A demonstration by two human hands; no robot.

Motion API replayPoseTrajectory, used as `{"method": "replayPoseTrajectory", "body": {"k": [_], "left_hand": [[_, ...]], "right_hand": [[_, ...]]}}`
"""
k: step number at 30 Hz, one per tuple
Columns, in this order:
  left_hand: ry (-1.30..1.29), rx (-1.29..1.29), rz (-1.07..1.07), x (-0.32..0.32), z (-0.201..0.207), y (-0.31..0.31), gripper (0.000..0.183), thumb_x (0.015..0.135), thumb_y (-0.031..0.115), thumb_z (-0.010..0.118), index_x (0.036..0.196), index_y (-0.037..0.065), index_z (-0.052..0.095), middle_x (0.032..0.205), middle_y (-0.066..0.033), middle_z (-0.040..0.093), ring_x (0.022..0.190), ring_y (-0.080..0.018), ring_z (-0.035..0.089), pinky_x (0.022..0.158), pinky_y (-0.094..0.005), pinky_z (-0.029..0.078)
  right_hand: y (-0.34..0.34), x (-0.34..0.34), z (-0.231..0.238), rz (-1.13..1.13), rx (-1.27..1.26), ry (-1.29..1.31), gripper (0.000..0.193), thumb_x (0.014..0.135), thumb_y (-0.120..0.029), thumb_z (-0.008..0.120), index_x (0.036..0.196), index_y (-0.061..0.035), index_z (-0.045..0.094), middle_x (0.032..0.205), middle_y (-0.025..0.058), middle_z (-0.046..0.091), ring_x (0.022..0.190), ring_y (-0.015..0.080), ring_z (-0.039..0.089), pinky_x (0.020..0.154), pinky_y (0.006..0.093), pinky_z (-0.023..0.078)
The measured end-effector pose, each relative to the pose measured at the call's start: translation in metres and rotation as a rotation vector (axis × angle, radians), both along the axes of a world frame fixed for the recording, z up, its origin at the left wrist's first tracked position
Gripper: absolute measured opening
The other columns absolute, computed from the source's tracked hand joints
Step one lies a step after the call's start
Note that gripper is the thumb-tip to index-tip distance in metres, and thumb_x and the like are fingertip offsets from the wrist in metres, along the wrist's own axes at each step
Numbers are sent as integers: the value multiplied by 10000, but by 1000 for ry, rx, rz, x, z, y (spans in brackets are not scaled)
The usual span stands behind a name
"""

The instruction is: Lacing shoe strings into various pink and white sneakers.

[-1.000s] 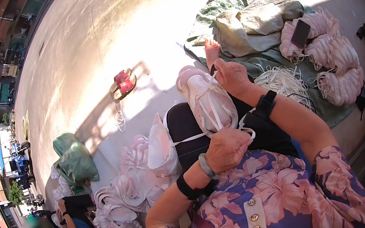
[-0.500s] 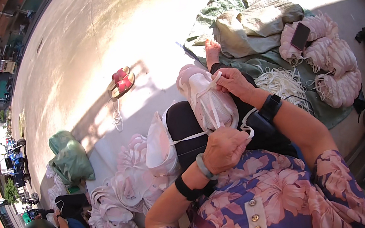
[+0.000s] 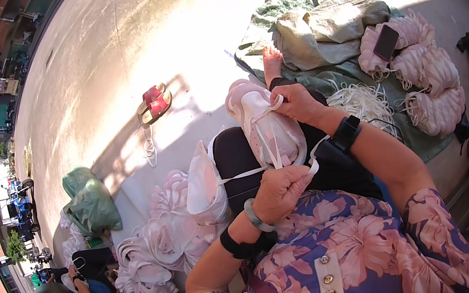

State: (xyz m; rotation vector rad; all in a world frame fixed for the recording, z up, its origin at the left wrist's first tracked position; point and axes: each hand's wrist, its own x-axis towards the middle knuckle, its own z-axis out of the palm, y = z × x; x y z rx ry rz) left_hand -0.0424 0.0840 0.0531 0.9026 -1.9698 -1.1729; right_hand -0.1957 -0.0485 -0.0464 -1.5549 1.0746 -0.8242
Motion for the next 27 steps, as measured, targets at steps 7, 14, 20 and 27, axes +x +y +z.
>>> {"method": "replayPoseTrajectory", "body": {"k": [7, 14, 20, 27], "left_hand": [[83, 393, -353, 14, 15, -11, 172, 896, 140, 534, 844, -10, 603, 601, -16, 546, 530, -91, 511, 501, -234, 417], [-69, 279, -394, 5, -3, -7, 133, 857, 122, 551, 799, 10, 592, 586, -69, 508, 490, -156, 501, 500, -269, 404], [-66, 100, -305, -3, -14, 2, 132, 817, 127, 573, 740, 20, 583, 613, -103, 538, 562, -250, 549, 533, -323, 417], [-35, -7, -265, -2, -16, 1, 132, 813, 143, 573, 749, 31, 599, 647, -111, 560, 600, -278, 564, 548, -351, 418]], "right_hand": [[13, 14, 24, -163, -75, 384, 241, 744, -269, 578, 730, -30, 607, 692, 177, 602, 686, 340, 593, 651, 403, 460], [30, 14, 31, -211, -108, 347, 245, 746, -273, 570, 781, -31, 591, 702, 175, 601, 709, 345, 592, 676, 407, 459], [29, 4, 10, -215, -221, 270, 156, 734, -182, 573, 798, -40, 566, 712, 152, 586, 682, 333, 578, 633, 394, 454], [25, -10, 65, -166, -475, 249, 236, 623, 1, 524, 856, -25, 550, 829, 68, 551, 729, 194, 537, 666, 303, 444]]}}
